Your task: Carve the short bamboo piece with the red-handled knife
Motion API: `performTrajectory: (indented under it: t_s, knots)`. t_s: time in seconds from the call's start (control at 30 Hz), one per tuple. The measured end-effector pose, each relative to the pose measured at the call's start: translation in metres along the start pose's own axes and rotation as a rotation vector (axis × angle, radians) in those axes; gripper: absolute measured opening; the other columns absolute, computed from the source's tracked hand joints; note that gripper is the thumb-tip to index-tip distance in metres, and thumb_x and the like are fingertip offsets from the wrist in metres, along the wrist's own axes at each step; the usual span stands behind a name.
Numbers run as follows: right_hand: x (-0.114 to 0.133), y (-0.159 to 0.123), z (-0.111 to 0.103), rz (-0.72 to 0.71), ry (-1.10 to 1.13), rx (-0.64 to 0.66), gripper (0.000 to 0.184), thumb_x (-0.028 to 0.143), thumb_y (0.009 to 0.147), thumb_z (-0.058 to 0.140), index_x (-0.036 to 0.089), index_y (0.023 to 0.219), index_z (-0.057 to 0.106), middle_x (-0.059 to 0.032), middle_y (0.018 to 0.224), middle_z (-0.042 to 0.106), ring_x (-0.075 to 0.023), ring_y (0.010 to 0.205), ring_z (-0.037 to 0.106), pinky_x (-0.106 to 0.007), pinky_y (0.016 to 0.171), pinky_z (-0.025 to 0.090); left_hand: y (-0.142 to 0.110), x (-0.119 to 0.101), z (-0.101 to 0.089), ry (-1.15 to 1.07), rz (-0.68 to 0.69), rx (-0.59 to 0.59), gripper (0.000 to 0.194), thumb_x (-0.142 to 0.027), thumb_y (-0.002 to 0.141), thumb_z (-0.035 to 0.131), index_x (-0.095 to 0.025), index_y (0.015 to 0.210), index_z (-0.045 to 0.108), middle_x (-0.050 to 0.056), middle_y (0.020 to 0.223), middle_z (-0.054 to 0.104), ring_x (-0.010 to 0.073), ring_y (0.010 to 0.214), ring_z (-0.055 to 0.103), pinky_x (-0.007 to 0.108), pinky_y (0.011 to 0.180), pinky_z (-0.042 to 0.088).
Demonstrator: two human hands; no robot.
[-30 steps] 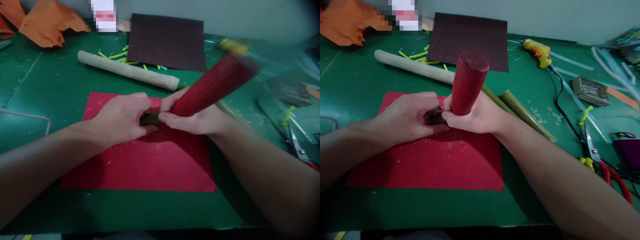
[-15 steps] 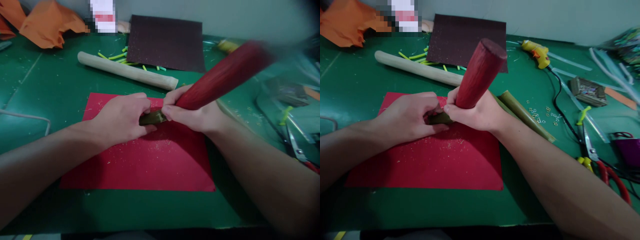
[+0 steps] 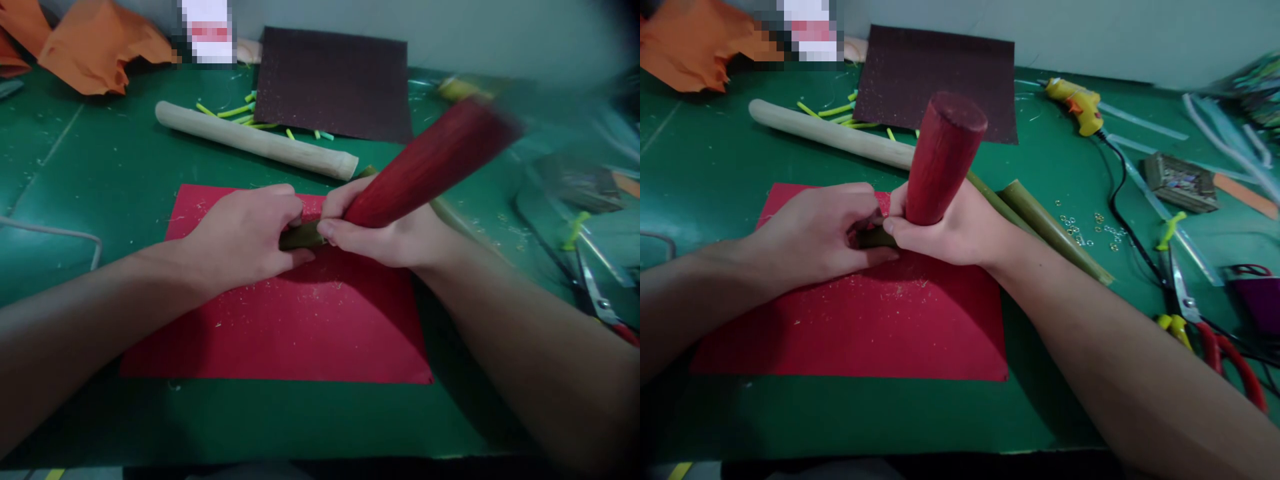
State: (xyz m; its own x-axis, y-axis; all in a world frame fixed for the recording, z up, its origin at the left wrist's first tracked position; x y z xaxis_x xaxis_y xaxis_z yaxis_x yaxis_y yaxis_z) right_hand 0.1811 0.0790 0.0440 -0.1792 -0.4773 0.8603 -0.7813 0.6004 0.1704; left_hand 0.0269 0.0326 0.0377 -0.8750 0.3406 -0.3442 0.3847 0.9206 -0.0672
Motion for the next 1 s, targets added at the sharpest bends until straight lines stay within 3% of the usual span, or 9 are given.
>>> performTrajectory:
  t_s: [0.17, 0.23, 0.43, 0.7, 0.8, 0.87, 1.0]
  knots:
    - [-0.0058, -0.0011, -0.0016, -0.025, 0.052, -0.271, 0.018, 0.02, 0.081, 0.068, 0.019, 0.066, 0.058, 0.0023, 0.064, 0.058, -0.0094, 0.06, 0.052, -0.024, 0.054, 0.043, -0.0005, -0.0011, -0.0023, 0.024, 0.002, -0.023, 0.027, -0.04, 0.085, 0.063, -0.018, 0.076, 0.05, 0.002, 0.078, 0.049, 0.0144, 0.066, 0.047, 0.029, 0.057, 0.031]
    - [-0.0066, -0.0017, -0.0017, -0.028, 0.082, -0.298, 0.017, 0.021, 0.08, 0.069, 0.019, 0.066, 0.059, 0.0026, 0.065, 0.058, -0.0092, 0.06, 0.053, -0.024, 0.054, 0.043, -0.0006, -0.0015, -0.0011, 0.004, 0.007, -0.024, 0.027, -0.041, 0.083, 0.065, -0.018, 0.078, 0.053, 0.002, 0.078, 0.052, 0.0155, 0.066, 0.049, 0.029, 0.056, 0.032]
    - [-0.0042, -0.0029, -0.003, 0.048, 0.042, -0.206, 0.016, 0.014, 0.076, 0.066, 0.019, 0.062, 0.059, 0.0024, 0.06, 0.056, -0.0092, 0.056, 0.05, -0.025, 0.053, 0.041, -0.0002, -0.0031, 0.0006, -0.013, 0.022, -0.009, 0.025, -0.043, 0.084, 0.064, -0.019, 0.078, 0.058, 0.003, 0.08, 0.055, 0.0163, 0.066, 0.05, 0.03, 0.056, 0.035]
    - [-0.0021, -0.0004, -0.0043, 0.018, 0.01, -0.029, 0.022, 0.014, 0.08, 0.062, 0.019, 0.059, 0.057, 0.0042, 0.054, 0.053, -0.0072, 0.051, 0.046, -0.023, 0.049, 0.037, 0.0016, -0.0043, -0.0008, -0.014, -0.005, -0.003, 0.027, -0.044, 0.083, 0.065, -0.018, 0.078, 0.058, 0.003, 0.079, 0.054, 0.0151, 0.065, 0.047, 0.029, 0.056, 0.033]
    - [-0.0031, -0.0003, -0.0027, -0.009, 0.015, -0.022, 0.019, 0.015, 0.08, 0.064, 0.019, 0.062, 0.06, 0.004, 0.055, 0.055, -0.0075, 0.051, 0.047, -0.023, 0.049, 0.038, 0.0009, -0.0035, 0.0001, -0.004, -0.001, -0.003, 0.028, -0.043, 0.085, 0.064, -0.017, 0.078, 0.057, 0.003, 0.081, 0.053, 0.0148, 0.067, 0.047, 0.029, 0.058, 0.033]
    - [-0.0045, -0.0004, -0.0015, -0.018, 0.037, -0.069, 0.018, 0.015, 0.079, 0.066, 0.019, 0.062, 0.061, 0.0032, 0.056, 0.056, -0.0081, 0.053, 0.048, -0.024, 0.049, 0.039, 0.0, -0.0027, 0.0003, 0.003, 0.005, -0.017, 0.027, -0.041, 0.086, 0.064, -0.016, 0.079, 0.056, 0.002, 0.081, 0.053, 0.0144, 0.066, 0.046, 0.029, 0.058, 0.033]
    - [-0.0066, -0.0022, -0.0056, -0.037, 0.109, -0.363, 0.018, 0.019, 0.078, 0.069, 0.02, 0.063, 0.061, 0.0014, 0.066, 0.06, -0.0096, 0.06, 0.052, -0.026, 0.055, 0.042, -0.0009, -0.0024, 0.0007, 0.007, 0.006, -0.037, 0.026, -0.042, 0.084, 0.065, -0.017, 0.081, 0.057, 0.002, 0.08, 0.053, 0.0147, 0.065, 0.047, 0.029, 0.057, 0.033]
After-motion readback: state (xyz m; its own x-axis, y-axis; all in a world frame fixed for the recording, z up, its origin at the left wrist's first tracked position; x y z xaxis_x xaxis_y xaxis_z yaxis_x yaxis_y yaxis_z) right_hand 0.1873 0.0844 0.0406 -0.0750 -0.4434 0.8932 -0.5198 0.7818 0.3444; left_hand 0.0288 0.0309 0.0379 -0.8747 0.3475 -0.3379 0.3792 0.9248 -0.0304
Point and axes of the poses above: each hand's wrist, its own y-axis towards the middle knuckle, its own z-axis out of the palm, x = y × z, the point moved 3 cm from there along y, towards the middle knuckle
